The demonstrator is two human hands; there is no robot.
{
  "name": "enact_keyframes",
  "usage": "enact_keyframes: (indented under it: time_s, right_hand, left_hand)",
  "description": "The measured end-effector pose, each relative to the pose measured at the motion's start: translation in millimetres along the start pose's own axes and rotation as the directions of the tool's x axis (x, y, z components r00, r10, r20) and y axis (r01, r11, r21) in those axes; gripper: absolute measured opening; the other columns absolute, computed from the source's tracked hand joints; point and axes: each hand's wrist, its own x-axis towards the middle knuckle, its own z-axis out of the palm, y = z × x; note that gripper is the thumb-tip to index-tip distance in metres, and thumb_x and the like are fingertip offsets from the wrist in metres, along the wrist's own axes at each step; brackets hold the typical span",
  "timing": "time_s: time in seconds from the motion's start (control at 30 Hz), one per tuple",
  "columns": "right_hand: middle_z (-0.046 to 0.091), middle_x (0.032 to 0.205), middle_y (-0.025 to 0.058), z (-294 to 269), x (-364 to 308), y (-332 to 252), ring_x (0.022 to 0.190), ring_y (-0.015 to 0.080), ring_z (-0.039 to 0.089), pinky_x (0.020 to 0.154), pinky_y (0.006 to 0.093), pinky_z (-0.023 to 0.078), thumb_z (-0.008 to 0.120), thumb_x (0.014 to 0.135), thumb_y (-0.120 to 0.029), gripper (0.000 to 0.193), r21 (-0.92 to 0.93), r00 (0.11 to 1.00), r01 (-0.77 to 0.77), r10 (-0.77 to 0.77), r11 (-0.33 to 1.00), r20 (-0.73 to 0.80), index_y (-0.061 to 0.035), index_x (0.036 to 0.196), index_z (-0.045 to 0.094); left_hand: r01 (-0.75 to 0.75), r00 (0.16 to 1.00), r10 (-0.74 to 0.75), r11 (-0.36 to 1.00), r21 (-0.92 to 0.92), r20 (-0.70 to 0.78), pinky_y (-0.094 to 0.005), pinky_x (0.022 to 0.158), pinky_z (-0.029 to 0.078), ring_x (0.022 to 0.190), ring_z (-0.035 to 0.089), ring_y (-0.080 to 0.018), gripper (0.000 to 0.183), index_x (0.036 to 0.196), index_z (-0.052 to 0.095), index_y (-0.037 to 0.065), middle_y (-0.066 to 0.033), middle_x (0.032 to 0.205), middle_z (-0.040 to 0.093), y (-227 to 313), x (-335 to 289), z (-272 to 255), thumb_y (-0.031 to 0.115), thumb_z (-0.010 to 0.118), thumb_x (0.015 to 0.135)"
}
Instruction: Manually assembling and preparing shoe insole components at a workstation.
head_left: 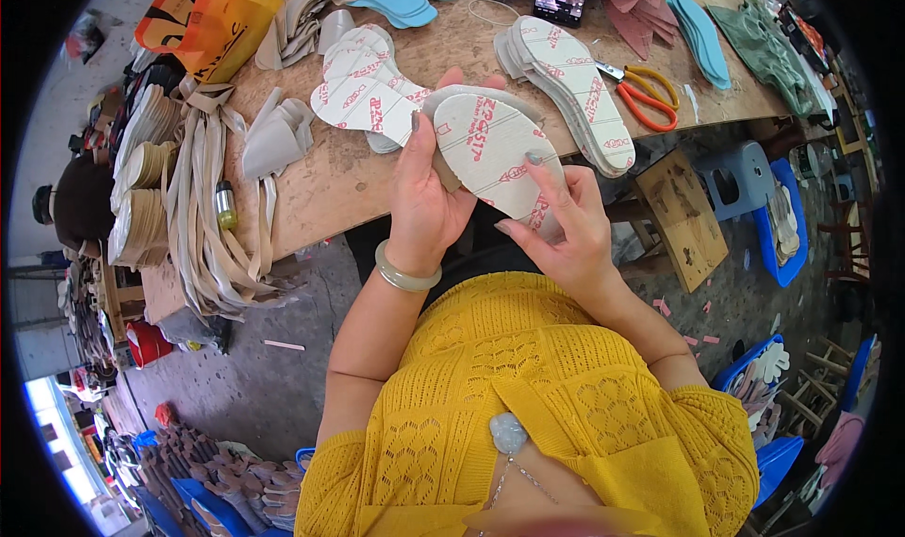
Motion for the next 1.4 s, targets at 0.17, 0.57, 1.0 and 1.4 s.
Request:
enact_keyframes:
  time_s: [0.17, 0.57, 1.0, 1.4]
  right_hand:
    - [0.052, 0.1, 0.0142, 0.4, 1.6, 1.1, 0.081, 0.0259, 0.057, 0.064, 0.0315, 0.051, 0.082, 0.066, -0.012, 0.067, -0.035, 1.0, 0.019, -0.019, 0.999, 0.003, -0.0078, 0.127, 0.056]
    - [0.049, 0.102, 0.0138, -0.7, 1.2, -3.6, 0.079, 0.0282, 0.061, 0.063, 0.035, 0.053, 0.077, 0.07, -0.014, 0.061, -0.173, 0.995, -0.034, 0.05, 0.984, 0.084, -0.0131, 0.127, 0.055]
    - [0.05, 0.104, 0.015, -6.2, 3.8, -5.2, 0.081, 0.0294, 0.061, 0.065, 0.0349, 0.053, 0.075, 0.072, -0.013, 0.057, -0.245, 0.988, -0.016, 0.053, 0.969, 0.144, -0.0123, 0.125, 0.055]
    - [0.05, 0.104, 0.0141, -5.7, 6.0, 2.9, 0.077, 0.0275, 0.062, 0.063, 0.0346, 0.053, 0.077, 0.07, -0.013, 0.06, -0.251, 0.996, -0.008, 0.03, 0.968, 0.086, -0.0139, 0.126, 0.055]
  left_hand:
    - [0.014, 1.0, -0.014, 1.0, 0.004, 0.025, -0.0459, 0.105, 0.04, 0.128, 0.045, -0.0306, 0.052, 0.145, 0.024, 0.008, -0.0183, 0.144, 0.038, -0.8, -0.1, -0.5, 0.039, 0.026, 0.103]
    - [0.09, 0.984, -0.051, 0.97, -0.227, 0.172, -0.0576, 0.108, 0.029, 0.132, 0.031, -0.0484, 0.058, 0.144, 0.028, 0.007, -0.022, 0.146, 0.033, -10.5, 2.6, -13.9, 0.043, 0.036, 0.099]
    - [0.051, 0.997, -0.051, 0.999, 0.001, -0.064, -0.046, 0.103, 0.043, 0.124, 0.048, -0.0279, 0.043, 0.139, 0.033, 0.005, -0.0173, 0.139, 0.044, -10.3, 0.3, -25.3, 0.014, 0.044, 0.099]
    - [0.061, 0.984, -0.041, 0.992, 0.113, -0.174, -0.0372, 0.083, 0.057, 0.104, 0.063, -0.0197, 0.03, 0.124, 0.05, 0.003, -0.0079, 0.117, 0.061, -13.2, -8.0, -41.1, 0.012, 0.053, 0.095]
